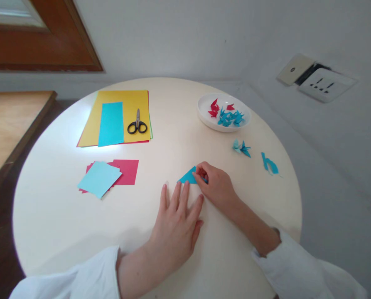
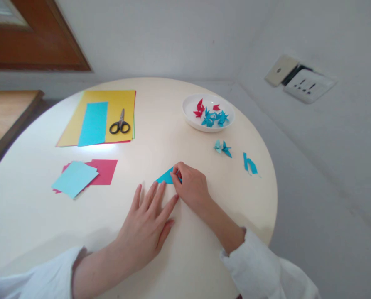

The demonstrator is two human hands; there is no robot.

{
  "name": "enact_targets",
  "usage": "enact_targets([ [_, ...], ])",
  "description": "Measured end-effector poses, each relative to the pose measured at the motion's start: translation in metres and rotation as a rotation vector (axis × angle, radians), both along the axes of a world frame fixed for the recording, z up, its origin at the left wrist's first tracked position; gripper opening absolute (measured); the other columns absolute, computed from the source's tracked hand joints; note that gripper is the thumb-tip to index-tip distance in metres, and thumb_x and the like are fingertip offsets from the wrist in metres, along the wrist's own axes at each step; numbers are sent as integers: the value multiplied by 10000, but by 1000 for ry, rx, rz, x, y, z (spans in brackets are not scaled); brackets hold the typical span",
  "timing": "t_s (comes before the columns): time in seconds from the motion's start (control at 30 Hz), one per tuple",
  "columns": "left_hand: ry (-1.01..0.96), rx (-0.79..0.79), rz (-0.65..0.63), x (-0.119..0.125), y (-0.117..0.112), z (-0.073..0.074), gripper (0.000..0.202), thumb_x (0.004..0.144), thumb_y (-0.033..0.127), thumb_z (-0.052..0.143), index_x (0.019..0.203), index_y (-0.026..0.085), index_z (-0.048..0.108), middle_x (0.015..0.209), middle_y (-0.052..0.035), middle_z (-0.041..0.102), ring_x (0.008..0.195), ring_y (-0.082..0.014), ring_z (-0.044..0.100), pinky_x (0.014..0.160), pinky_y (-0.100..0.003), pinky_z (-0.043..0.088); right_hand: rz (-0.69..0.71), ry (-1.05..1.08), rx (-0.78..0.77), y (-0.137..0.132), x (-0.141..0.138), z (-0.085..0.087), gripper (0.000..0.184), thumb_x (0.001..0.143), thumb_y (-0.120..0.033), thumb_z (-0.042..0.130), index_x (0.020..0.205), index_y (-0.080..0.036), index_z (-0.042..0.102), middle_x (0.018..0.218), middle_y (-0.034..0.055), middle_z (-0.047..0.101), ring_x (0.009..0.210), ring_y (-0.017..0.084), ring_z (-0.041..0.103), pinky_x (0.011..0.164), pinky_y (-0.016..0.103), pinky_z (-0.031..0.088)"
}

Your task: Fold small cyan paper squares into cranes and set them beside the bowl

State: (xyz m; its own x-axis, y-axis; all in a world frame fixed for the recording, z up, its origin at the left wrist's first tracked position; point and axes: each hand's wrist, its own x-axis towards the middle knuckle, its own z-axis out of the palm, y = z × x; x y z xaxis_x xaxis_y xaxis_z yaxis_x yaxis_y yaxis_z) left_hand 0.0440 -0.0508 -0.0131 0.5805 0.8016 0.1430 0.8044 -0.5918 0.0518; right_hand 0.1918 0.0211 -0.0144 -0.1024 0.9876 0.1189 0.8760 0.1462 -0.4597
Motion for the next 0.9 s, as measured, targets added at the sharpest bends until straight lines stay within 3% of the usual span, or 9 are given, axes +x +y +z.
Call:
enact_targets([
  [0.43, -20, -36, -17, -3, 3, 1, 438, 887, 379, 327, 1291, 234, 416, 1372, -173, 409, 1267, -358, 350, 956, -611, 267, 3, -15, 5, 0, 0, -1, 88, 786, -241, 495, 783, -195, 570, 621, -8, 594, 550, 124, 524, 545, 225, 350],
  [0.67, -21, -7, 15, 0, 10, 4, 467, 908, 332, 260, 1274, 102, 436, 1307, -162, 490, 1189, -319, 417, 934, -560, 303, -5, -13, 7, 0, 0, -1, 75, 779, -232, 507, 782, -192, 571, 626, -7, 592, 550, 124, 520, 539, 226, 345],
  [0.9, -28, -10, 45, 3, 16, 5, 482, 905, 337, 272, 1257, 56, 446, 1253, -173, 522, 1124, -294, 447, 919, -520, 315, 8, -2, 39, 0, 0, -4, 59, 782, -225, 501, 779, -200, 553, 625, -13, 587, 551, 125, 518, 542, 227, 350],
])
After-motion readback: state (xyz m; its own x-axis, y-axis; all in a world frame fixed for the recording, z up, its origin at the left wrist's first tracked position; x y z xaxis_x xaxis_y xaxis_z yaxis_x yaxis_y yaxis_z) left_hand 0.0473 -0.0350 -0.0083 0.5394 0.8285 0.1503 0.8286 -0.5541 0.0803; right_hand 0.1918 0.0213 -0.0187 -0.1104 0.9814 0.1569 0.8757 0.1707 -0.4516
